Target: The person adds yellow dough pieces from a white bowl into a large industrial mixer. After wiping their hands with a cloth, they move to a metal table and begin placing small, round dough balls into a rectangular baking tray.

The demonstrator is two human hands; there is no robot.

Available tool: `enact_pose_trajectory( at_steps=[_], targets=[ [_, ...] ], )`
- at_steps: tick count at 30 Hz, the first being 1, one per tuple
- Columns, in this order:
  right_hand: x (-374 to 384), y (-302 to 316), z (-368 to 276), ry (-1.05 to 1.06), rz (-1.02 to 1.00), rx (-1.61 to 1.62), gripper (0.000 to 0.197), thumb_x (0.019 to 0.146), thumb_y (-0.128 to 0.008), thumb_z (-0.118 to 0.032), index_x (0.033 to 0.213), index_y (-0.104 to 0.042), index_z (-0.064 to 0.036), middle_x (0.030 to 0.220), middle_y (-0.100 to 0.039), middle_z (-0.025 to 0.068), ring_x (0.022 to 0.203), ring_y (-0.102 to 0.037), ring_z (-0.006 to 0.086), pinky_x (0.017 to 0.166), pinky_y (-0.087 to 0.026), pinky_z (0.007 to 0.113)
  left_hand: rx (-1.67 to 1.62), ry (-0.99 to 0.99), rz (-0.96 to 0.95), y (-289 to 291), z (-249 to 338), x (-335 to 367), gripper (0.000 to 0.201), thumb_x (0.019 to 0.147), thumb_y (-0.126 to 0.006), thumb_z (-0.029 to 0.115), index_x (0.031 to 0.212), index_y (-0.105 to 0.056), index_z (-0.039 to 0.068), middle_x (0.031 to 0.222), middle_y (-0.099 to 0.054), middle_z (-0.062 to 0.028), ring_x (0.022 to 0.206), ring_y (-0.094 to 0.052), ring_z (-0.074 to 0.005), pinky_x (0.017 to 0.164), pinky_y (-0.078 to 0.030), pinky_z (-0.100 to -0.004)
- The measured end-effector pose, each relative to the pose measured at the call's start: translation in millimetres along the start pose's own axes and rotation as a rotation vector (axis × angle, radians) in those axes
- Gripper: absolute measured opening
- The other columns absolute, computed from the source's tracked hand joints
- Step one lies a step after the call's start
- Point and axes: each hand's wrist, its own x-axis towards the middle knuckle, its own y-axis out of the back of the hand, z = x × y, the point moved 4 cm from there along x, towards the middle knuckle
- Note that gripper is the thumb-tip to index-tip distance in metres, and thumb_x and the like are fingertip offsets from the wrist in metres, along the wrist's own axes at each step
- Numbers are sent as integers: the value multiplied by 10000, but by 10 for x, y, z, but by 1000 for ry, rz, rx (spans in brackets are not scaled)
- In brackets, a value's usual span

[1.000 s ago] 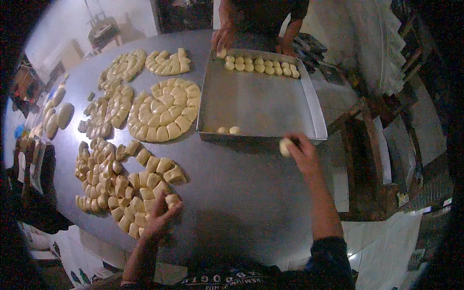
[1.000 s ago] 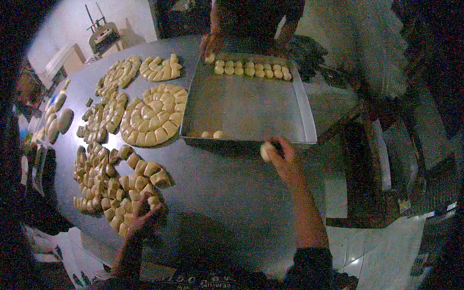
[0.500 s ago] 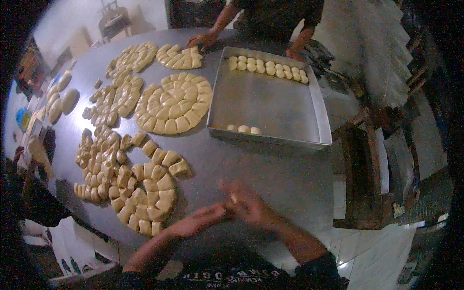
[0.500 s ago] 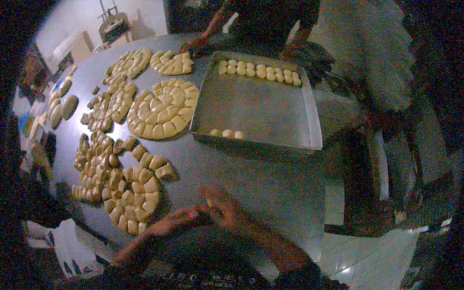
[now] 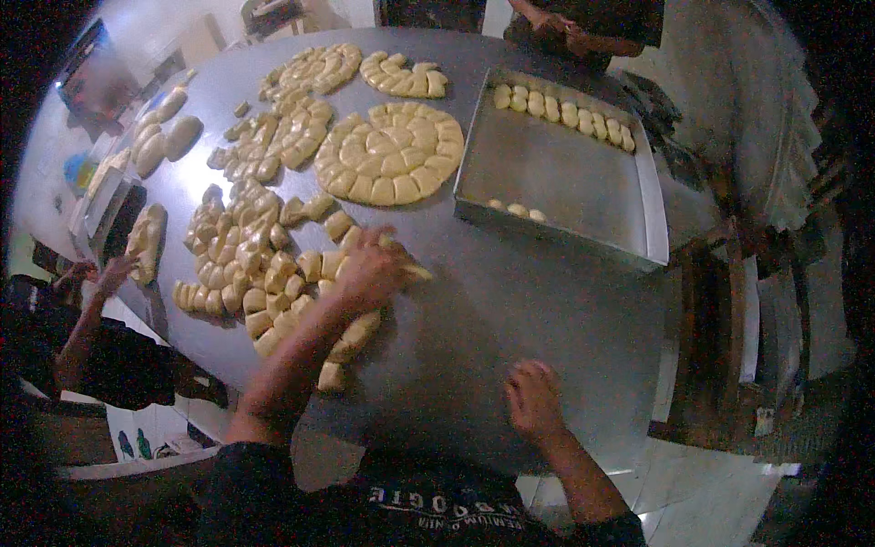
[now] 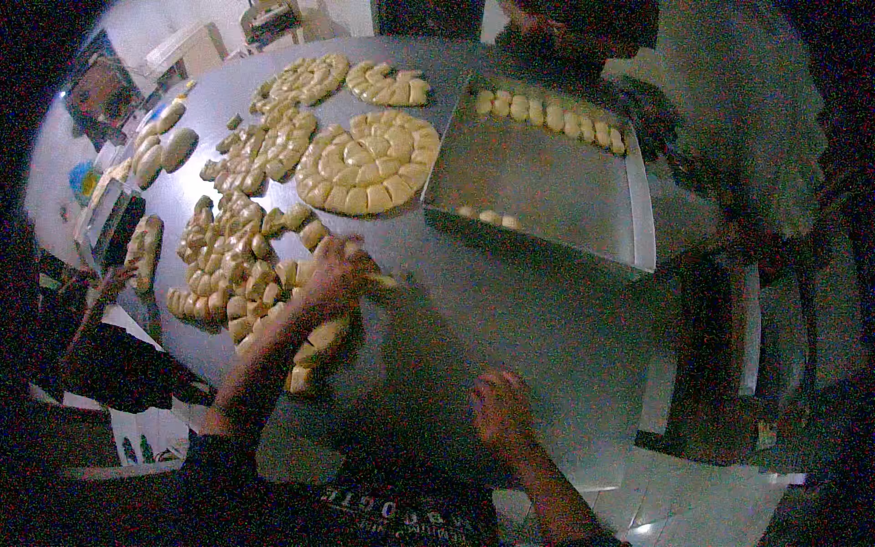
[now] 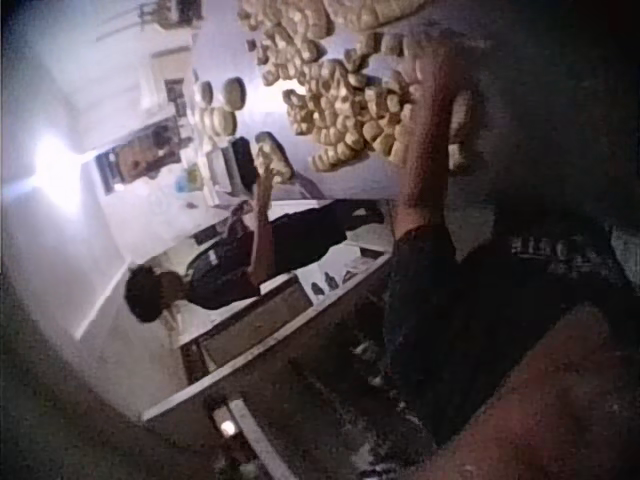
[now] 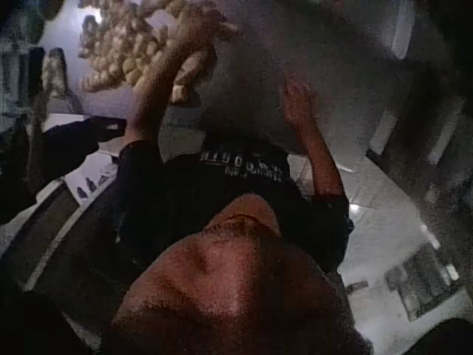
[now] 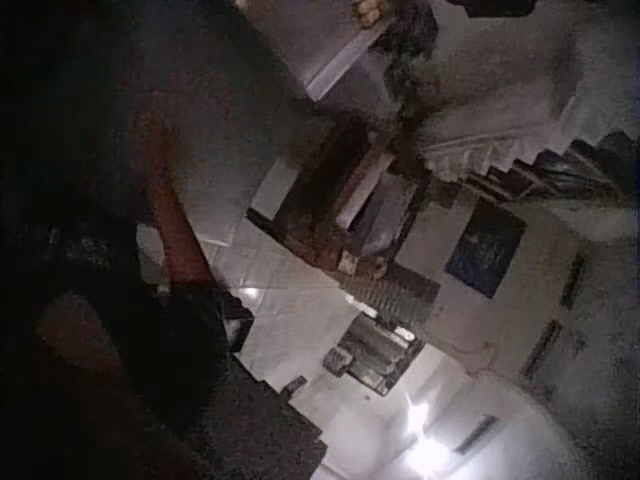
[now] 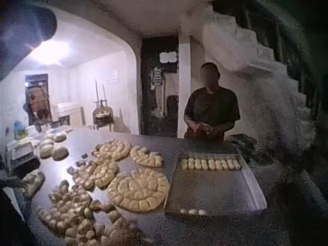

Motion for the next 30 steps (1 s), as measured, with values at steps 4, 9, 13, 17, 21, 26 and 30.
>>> enact_pose_trajectory(
  at_steps=[4,9,13,17,21,26,30],
  targets=[
    [105,486,713,-156,453,-217,144,756,-605,-143,843,-532,-55,897,-553,159,851,-507,323,716,-365,456,-1010,-218,-43,-133,1180,-73,321,869,-496,231,1127,-513,39,1028,-499,-142,974,-482,-300,877,-377,-391],
    [160,132,329,14,443,-15,146,763,-614,-157,835,-537,-56,825,-539,163,843,-506,345,774,-377,466,-1352,-194,-217,143,1442,-219,326,959,-377,286,1139,-461,28,1003,-443,-110,913,-469,-228,833,-390,-338],
    [-2,362,815,-97,419,-41,178,766,-615,-170,883,-555,-49,871,-539,166,896,-509,370,867,-369,487,-1679,463,-233,89,1072,-338,177,935,-465,243,997,-480,78,868,-469,-8,795,-455,-113,725,-400,-259],
    [313,594,664,-286,279,-118,196,763,-586,-123,938,-554,-40,971,-530,179,937,-514,368,900,-367,473,-1615,449,-96,82,989,-252,128,888,-556,179,918,-456,106,852,-475,23,786,-436,-58,675,-384,-216],
    [-9,611,927,-247,256,77,210,760,-581,-82,961,-541,-40,983,-531,153,941,-529,299,870,-410,407,-1716,780,-40,-167,397,-610,205,847,-611,139,950,-437,107,868,-468,20,798,-440,-69,661,-389,-223],
    [1095,1105,1528,-287,428,829,360,784,-605,-117,1106,-476,-19,996,-546,82,928,-531,157,776,-467,309,-1586,605,5,44,456,-454,299,796,-667,133,962,-422,92,891,-465,-2,805,-446,-96,667,-392,-240],
    [2054,1051,1390,-303,42,410,483,807,-601,-169,1204,-393,10,914,-606,131,833,-583,207,763,-481,320,-1407,453,-68,-60,602,-316,256,813,-653,149,935,-439,79,872,-464,-2,799,-419,-74,667,-366,-231]
  ],
)
